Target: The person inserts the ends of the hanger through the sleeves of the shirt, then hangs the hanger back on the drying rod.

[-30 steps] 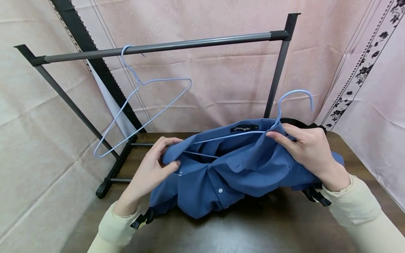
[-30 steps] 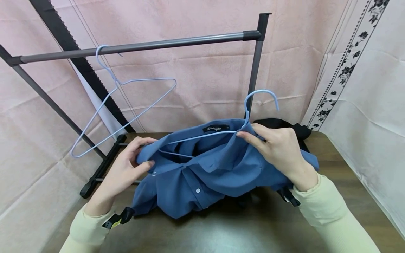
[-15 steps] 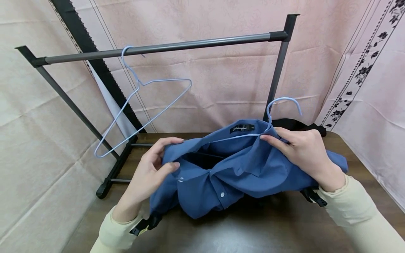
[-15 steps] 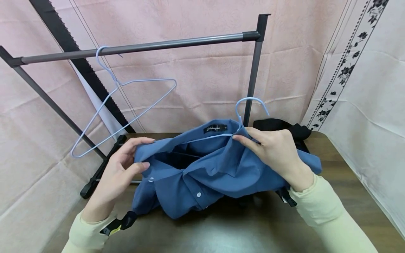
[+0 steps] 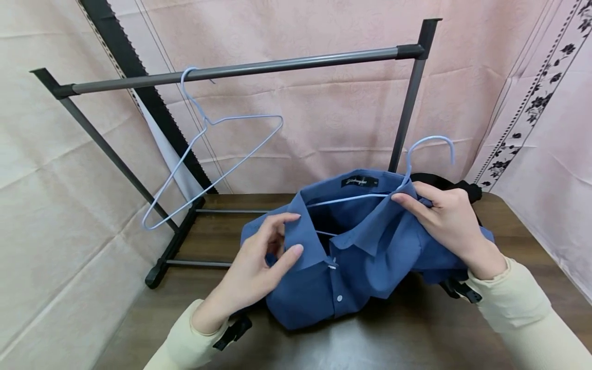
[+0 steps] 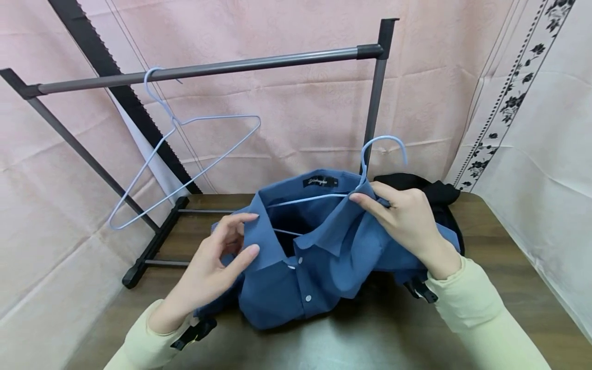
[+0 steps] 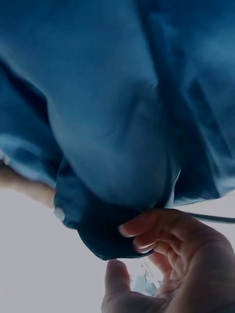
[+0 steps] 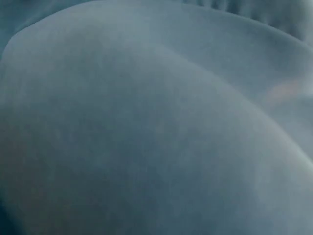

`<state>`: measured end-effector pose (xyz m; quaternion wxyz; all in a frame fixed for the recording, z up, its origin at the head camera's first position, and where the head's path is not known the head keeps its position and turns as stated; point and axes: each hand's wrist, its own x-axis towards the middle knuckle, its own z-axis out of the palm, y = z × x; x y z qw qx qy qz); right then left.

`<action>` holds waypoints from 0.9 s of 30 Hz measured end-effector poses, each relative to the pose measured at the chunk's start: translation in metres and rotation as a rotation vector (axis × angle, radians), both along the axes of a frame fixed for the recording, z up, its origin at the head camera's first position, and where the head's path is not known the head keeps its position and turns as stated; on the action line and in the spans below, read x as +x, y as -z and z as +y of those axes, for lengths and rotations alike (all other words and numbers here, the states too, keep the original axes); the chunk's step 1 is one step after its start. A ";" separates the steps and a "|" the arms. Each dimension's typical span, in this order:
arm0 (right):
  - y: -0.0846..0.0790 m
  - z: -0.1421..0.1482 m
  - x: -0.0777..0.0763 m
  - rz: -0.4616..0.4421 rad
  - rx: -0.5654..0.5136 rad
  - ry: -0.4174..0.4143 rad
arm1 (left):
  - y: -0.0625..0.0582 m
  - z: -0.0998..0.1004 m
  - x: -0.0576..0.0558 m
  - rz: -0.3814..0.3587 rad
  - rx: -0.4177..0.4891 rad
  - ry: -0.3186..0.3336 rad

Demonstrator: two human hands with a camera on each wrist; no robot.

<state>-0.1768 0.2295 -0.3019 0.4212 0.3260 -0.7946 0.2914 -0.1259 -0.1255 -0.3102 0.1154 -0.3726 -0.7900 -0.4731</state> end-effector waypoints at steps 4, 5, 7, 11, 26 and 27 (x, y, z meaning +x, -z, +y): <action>0.003 0.002 0.001 -0.006 -0.009 -0.002 | 0.007 -0.004 -0.011 0.236 -0.073 -0.171; 0.004 0.002 0.001 -0.005 -0.015 0.003 | 0.007 -0.007 -0.014 0.281 -0.088 -0.216; 0.005 0.003 0.002 0.005 -0.021 0.018 | 0.007 -0.013 -0.019 0.340 -0.114 -0.289; 0.007 0.004 0.002 0.026 -0.037 0.032 | 0.007 -0.026 -0.030 0.377 -0.175 -0.336; 0.009 0.004 0.003 0.030 -0.074 0.021 | 0.016 -0.032 -0.054 0.477 -0.128 -0.116; 0.010 0.005 0.003 0.033 -0.062 0.011 | 0.015 -0.030 -0.054 0.481 -0.123 -0.104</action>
